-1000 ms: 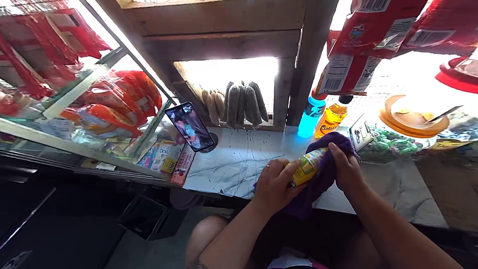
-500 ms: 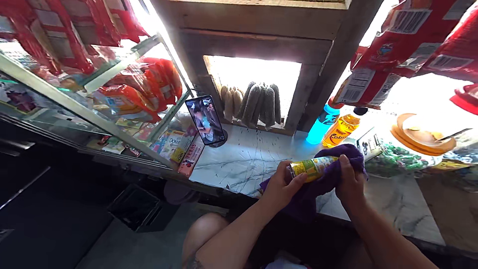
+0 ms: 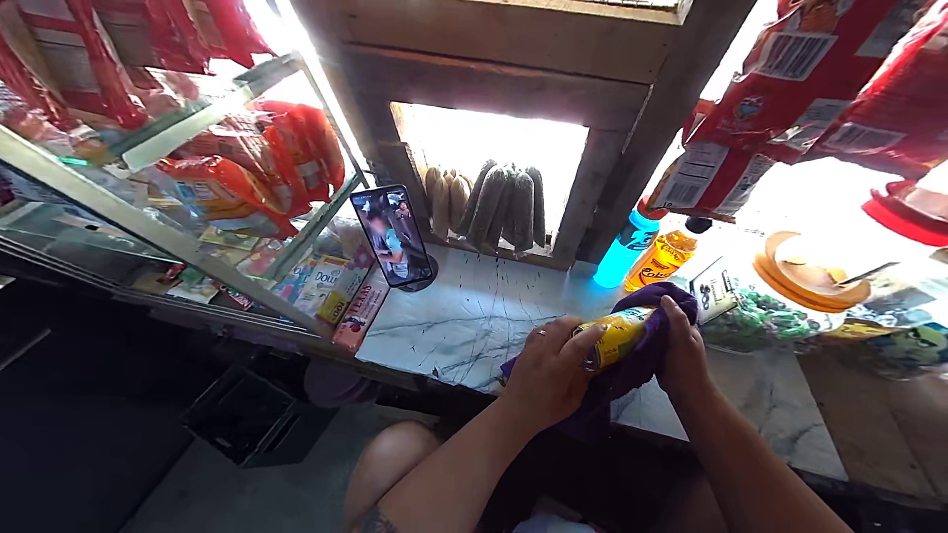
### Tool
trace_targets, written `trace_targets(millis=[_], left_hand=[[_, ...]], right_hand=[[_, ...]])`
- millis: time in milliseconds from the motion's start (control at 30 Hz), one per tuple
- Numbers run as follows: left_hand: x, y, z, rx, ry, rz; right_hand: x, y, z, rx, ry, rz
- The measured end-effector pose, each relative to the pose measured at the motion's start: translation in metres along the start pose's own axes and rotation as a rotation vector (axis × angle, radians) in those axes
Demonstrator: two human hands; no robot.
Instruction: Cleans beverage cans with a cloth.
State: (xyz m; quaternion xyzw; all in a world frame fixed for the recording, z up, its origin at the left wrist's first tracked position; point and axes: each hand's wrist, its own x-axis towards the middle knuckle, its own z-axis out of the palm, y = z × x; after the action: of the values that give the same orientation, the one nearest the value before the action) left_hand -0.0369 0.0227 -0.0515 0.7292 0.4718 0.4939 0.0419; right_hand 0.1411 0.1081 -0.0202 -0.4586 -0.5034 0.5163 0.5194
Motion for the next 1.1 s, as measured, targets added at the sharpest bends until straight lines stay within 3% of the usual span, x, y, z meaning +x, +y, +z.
trace_targets(millis=[133, 233, 300, 367, 467, 600, 767, 933, 1100], left_hand=[[0.004, -0.002, 0.005, -0.511, -0.051, -0.204], [0.006, 0.003, 0.002, -1.072, -0.252, -0.563], [0.008, 0.006, 0.001, -1.217, -0.404, -0.765], [0.007, 0.007, 0.003, -1.255, -0.537, -0.817], [0.002, 0.006, 0.006, -1.271, -0.596, -0.718], [-0.004, 0.006, 0.016, -1.063, -0.401, -0.533], [-0.009, 0.005, 0.021, -1.024, -0.233, -0.555], [-0.012, 0.006, 0.017, -1.076, -0.069, -0.655], [-0.014, -0.003, 0.024, -0.950, 0.226, -0.762]], right_hand=[[0.001, -0.004, -0.006, 0.076, 0.041, -0.086], [-0.004, -0.008, -0.010, 0.150, 0.017, -0.162], [-0.007, -0.002, -0.015, 0.201, -0.069, -0.237], [-0.011, 0.004, -0.019, 0.216, -0.193, -0.300], [-0.015, 0.007, -0.020, 0.169, -0.273, -0.318], [-0.014, -0.004, -0.014, 0.075, -0.151, -0.128], [-0.016, 0.003, -0.005, 0.092, -0.206, -0.071], [-0.033, 0.005, 0.003, -0.067, -0.361, -0.114], [-0.040, 0.033, 0.014, -0.501, -0.615, -0.365]])
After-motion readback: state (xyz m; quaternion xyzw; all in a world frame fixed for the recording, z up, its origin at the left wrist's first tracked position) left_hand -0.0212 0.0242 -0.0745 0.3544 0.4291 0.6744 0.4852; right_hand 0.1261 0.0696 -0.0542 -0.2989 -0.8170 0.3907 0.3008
